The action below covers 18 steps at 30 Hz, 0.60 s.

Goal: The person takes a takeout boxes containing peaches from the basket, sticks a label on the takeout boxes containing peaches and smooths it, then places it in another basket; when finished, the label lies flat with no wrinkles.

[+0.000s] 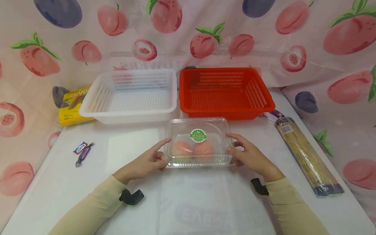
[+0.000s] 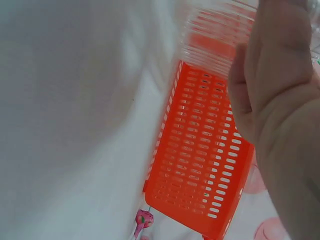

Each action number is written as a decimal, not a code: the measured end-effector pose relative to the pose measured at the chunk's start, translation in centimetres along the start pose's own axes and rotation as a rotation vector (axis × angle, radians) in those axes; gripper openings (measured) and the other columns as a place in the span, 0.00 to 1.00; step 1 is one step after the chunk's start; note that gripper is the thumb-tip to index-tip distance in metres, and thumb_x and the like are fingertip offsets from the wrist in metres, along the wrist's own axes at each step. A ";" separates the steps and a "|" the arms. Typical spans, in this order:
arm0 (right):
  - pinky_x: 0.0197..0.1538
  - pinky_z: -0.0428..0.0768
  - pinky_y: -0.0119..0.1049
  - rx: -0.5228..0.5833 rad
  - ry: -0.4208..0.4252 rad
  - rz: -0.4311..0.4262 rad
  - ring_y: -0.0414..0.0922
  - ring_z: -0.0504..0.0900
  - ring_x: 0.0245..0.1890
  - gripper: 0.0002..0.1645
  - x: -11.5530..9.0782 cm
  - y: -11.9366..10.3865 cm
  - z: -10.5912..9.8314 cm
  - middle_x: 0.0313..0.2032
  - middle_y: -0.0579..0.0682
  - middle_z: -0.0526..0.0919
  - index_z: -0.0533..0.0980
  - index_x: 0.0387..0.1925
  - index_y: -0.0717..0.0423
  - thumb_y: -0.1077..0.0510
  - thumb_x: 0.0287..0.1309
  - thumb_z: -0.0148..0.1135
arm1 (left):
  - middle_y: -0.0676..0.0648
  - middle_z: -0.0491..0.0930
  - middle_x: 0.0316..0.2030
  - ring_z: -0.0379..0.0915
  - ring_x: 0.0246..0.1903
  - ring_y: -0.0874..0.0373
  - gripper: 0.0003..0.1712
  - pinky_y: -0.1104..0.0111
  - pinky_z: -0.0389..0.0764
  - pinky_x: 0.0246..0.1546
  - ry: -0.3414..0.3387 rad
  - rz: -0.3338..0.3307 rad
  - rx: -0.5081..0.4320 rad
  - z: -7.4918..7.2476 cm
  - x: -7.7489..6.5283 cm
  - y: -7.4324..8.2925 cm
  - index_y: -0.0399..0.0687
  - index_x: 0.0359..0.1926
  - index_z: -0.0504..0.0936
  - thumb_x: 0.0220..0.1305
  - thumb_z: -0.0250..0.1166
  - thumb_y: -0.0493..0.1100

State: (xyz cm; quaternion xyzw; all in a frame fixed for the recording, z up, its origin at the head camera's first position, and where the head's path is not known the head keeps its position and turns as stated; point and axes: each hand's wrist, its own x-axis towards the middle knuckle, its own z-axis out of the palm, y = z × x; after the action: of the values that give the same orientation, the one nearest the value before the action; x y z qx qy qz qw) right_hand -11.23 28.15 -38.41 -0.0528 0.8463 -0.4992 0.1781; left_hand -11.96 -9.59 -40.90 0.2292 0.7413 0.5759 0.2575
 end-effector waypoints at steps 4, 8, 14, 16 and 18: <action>0.35 0.87 0.42 0.007 0.022 -0.011 0.56 0.83 0.32 0.39 0.0 0.2 0.2 0.58 0.68 0.64 0.58 0.76 0.51 0.52 0.70 0.61 | 0.45 0.77 0.27 0.79 0.32 0.46 0.45 0.64 0.82 0.40 -0.002 -0.010 0.003 0.0 0.0 0.0 0.54 0.80 0.47 0.69 0.59 0.33; 0.34 0.87 0.42 0.016 0.039 -0.022 0.54 0.83 0.30 0.37 -0.4 0.2 0.3 0.57 0.67 0.64 0.59 0.75 0.52 0.53 0.70 0.61 | 0.45 0.77 0.27 0.79 0.33 0.44 0.45 0.64 0.81 0.40 -0.008 -0.014 0.018 0.1 -0.1 0.2 0.56 0.80 0.47 0.69 0.59 0.33; 0.33 0.86 0.42 -0.001 0.094 -0.034 0.53 0.83 0.30 0.35 -1.9 -0.6 0.2 0.55 0.66 0.66 0.60 0.75 0.52 0.53 0.71 0.60 | 0.46 0.78 0.29 0.80 0.35 0.43 0.46 0.63 0.80 0.41 -0.028 -0.013 0.066 0.3 -0.6 1.3 0.59 0.80 0.46 0.70 0.60 0.36; 0.32 0.86 0.42 0.003 0.112 -0.055 0.53 0.84 0.29 0.34 -2.5 -1.0 0.0 0.54 0.65 0.67 0.60 0.74 0.52 0.55 0.72 0.59 | 0.46 0.79 0.30 0.81 0.35 0.43 0.46 0.62 0.79 0.42 -0.027 -0.010 0.076 0.4 -0.9 1.7 0.61 0.80 0.45 0.71 0.61 0.37; 0.31 0.86 0.42 0.013 0.128 -0.068 0.52 0.84 0.28 0.34 -3.0 -1.4 -0.1 0.54 0.65 0.66 0.60 0.74 0.52 0.55 0.72 0.58 | 0.45 0.79 0.31 0.82 0.36 0.43 0.47 0.61 0.80 0.43 -0.017 -0.005 0.065 0.5 -1.0 2.2 0.62 0.80 0.45 0.71 0.61 0.37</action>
State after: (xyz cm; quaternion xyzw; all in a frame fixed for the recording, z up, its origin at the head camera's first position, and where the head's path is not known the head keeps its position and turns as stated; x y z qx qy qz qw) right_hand -8.63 28.34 -36.41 -0.0484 0.8506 -0.5126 0.1068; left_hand -10.74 -9.35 -38.72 0.2406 0.7580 0.5487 0.2577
